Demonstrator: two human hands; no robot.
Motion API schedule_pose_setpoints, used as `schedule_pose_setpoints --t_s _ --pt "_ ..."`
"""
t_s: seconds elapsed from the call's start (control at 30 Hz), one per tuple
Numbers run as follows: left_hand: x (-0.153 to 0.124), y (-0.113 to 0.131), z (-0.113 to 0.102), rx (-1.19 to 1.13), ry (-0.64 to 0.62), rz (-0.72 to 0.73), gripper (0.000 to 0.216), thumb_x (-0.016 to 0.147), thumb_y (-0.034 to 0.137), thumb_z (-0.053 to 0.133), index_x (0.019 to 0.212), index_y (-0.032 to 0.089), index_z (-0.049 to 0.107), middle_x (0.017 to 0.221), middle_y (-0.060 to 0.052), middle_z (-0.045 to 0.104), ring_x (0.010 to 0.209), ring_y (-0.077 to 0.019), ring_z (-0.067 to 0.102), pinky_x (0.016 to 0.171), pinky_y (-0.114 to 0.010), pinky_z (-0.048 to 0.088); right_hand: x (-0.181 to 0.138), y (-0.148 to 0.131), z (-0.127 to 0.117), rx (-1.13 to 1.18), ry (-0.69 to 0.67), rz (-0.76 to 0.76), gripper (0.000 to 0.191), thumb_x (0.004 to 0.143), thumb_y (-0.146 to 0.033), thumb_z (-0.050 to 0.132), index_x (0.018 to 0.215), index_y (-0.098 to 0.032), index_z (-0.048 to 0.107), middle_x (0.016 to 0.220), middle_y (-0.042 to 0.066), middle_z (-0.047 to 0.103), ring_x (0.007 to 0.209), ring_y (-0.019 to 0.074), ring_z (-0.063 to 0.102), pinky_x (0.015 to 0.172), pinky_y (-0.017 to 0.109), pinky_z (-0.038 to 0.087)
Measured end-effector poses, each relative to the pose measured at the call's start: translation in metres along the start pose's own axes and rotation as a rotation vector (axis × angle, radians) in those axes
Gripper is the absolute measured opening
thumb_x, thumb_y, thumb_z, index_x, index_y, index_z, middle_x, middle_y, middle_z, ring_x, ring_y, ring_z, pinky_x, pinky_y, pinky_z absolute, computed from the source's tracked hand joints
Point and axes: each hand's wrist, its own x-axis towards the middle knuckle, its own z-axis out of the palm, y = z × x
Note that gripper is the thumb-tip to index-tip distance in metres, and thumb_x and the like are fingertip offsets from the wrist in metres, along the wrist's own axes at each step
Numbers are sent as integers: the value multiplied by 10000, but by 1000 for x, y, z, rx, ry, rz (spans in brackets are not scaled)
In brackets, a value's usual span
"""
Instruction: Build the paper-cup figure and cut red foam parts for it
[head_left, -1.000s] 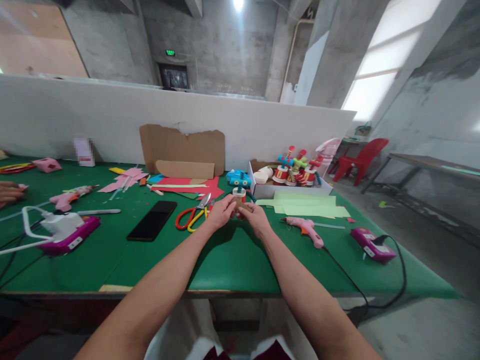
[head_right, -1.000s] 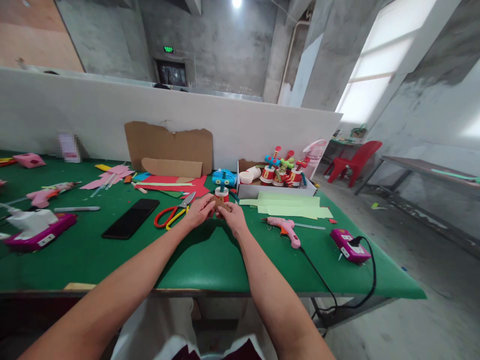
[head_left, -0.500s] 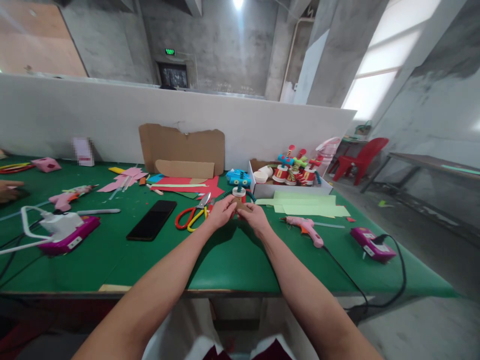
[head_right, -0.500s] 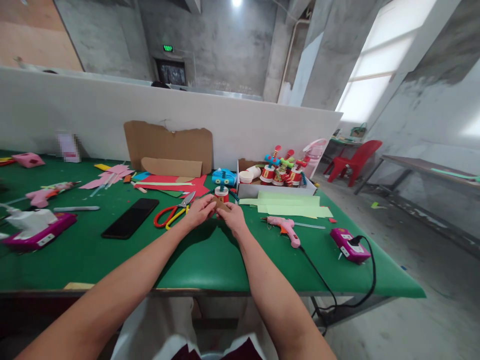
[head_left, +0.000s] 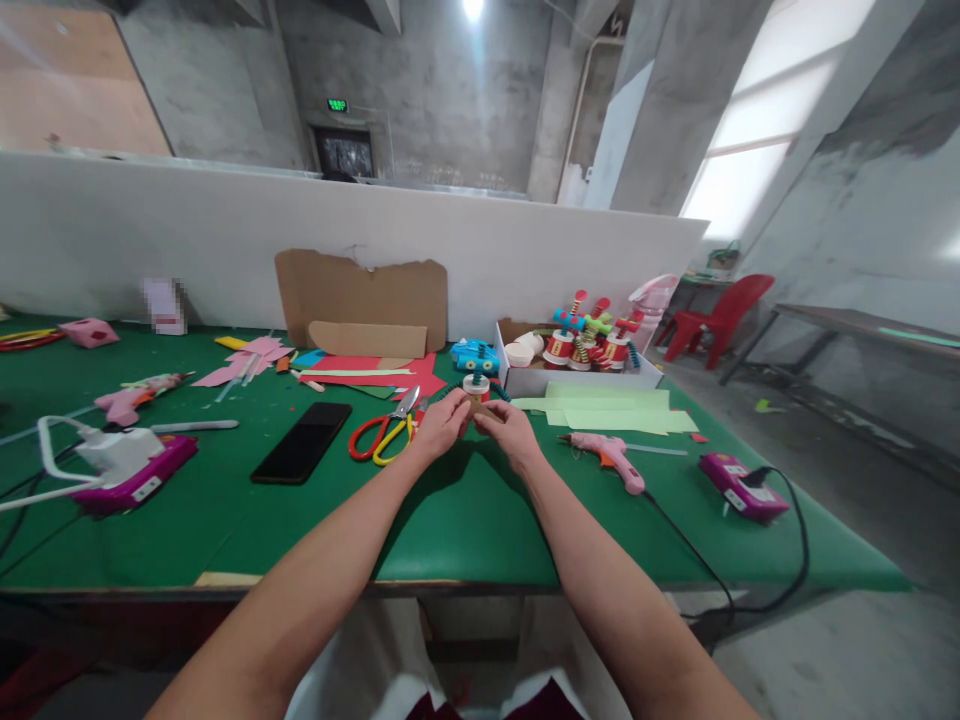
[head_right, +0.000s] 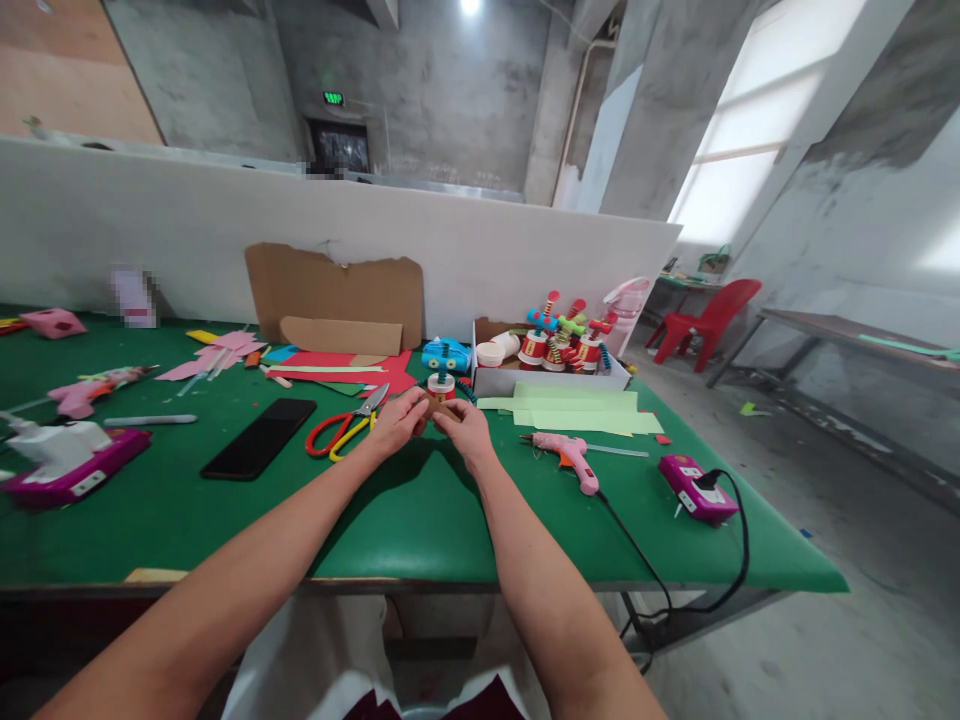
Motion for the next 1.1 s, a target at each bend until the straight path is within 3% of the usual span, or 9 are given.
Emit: schedule_pose_setpoints --t_s 0.53,0.73,0.93,1.1 --pt "-1 5 -1 -19 -64 -8 211 894 263 383 975 167 553 499 61 477 471 -117 467 524 -220 383 3 1 -2 -24 41 -9 229 576 -373 707 673 -182 628 541 -43 578 499 101 465 509 236 354" --pt "-2 2 1 154 -72 66 151 913 286 383 853 201 492 590 30 540 541 -135 516 568 -232 384 2 4 -2 -10 70 -24 204 565 -370 683 637 -193 611 508 -49 566 465 94 441 482 236 345" --pt "-4 -1 5 346 -87 153 148 925 299 371 892 212 486 693 -13 592 614 -175 581 576 -247 357 4 6 -2 -1 86 3 234 561 -393 698 635 -191 605 504 -44 577 462 98 455 492 239 364" --pt "-2 1 -1 226 -57 92 151 918 283 377 907 197 501 639 4 573 574 -154 549 573 -243 376 2 4 -1 64 12 18 275 559 -385 739 704 -173 640 585 -28 624 531 101 514 547 240 412"
